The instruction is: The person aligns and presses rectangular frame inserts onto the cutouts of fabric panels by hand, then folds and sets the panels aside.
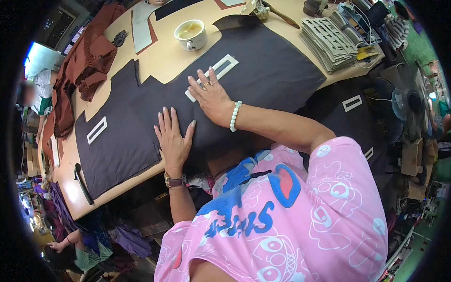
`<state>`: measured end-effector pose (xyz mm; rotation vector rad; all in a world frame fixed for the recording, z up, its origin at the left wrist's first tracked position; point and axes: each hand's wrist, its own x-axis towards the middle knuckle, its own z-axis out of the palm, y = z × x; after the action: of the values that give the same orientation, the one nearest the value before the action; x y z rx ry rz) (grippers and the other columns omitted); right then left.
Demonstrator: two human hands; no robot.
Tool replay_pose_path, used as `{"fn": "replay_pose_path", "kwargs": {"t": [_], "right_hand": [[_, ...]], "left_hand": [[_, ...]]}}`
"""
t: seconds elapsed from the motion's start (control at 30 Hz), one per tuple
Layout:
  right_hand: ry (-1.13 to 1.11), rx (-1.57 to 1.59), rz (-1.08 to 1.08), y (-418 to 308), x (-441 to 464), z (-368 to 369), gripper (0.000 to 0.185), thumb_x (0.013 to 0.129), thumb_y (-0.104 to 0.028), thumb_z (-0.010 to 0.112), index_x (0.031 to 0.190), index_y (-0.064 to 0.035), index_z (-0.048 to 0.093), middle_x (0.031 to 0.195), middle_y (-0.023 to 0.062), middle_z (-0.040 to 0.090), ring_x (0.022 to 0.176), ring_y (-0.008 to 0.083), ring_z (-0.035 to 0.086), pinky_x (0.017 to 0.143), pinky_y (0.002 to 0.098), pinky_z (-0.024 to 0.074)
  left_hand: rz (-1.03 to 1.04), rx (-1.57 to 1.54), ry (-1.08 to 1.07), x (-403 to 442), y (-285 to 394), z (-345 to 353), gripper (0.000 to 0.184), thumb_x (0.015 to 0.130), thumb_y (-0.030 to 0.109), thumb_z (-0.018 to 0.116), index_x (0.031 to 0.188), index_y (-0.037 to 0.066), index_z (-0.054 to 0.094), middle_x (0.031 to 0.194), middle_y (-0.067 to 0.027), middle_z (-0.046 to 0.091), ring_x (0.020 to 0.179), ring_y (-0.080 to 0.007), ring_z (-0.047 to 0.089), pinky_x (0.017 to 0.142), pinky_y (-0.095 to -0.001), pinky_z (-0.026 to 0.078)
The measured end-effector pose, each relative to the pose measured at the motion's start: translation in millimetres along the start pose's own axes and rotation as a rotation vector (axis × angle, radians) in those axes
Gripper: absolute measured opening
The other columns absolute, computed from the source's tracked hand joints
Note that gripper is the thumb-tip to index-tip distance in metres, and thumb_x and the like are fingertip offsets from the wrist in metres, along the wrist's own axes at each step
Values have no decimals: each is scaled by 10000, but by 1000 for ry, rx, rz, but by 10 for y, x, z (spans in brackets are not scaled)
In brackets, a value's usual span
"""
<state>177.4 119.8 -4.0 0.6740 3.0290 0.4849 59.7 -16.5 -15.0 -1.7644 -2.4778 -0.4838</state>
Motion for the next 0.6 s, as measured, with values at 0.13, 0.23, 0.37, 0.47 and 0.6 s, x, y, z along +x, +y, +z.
{"fn": "replay_pose_path", "kwargs": {"t": [0.13, 0.23, 0.37, 0.47, 0.6], "right_hand": [[-208, 421, -113, 332, -43, -117, 553, 831, -96, 471, 1376, -135, 387, 1488, 161, 183, 1359, 426, 165, 1050, 627, 135], [-276, 583, -76, 527, -13, -255, 617, 785, -2, 461, 1380, -137, 376, 1489, 177, 166, 1369, 436, 128, 1048, 629, 134], [-26, 171, 80, 385, 42, 27, 499, 867, -154, 457, 1359, -91, 404, 1465, 172, 231, 1358, 410, 174, 1060, 616, 112], [-80, -242, 144, 341, 54, 44, 503, 900, -241, 415, 1376, -82, 382, 1471, 124, 247, 1370, 356, 171, 1091, 572, 61], [-109, -335, 108, 377, -15, -13, 515, 894, -262, 431, 1373, -79, 388, 1481, 117, 227, 1371, 357, 166, 1095, 567, 72]], "left_hand": [[10, 1, 6, 1, 5, -1, 679, 865, 447, 535, 1354, 4, 372, 1429, -211, 307, 1331, -368, 264, 1061, -532, 199], [19, 3, 32, 5, -15, 11, 688, 854, 457, 547, 1335, -9, 391, 1414, -218, 325, 1322, -378, 274, 1052, -542, 211], [13, -6, 27, 2, 2, 6, 686, 854, 453, 548, 1334, -12, 392, 1412, -220, 328, 1322, -378, 274, 1055, -540, 208], [7, -21, 24, 10, 2, 7, 686, 854, 452, 548, 1333, -13, 393, 1410, -221, 331, 1322, -379, 275, 1056, -540, 206], [-8, -5, -7, 4, 5, -17, 681, 868, 445, 532, 1368, 18, 358, 1435, -207, 301, 1335, -361, 263, 1067, -530, 187]]}}
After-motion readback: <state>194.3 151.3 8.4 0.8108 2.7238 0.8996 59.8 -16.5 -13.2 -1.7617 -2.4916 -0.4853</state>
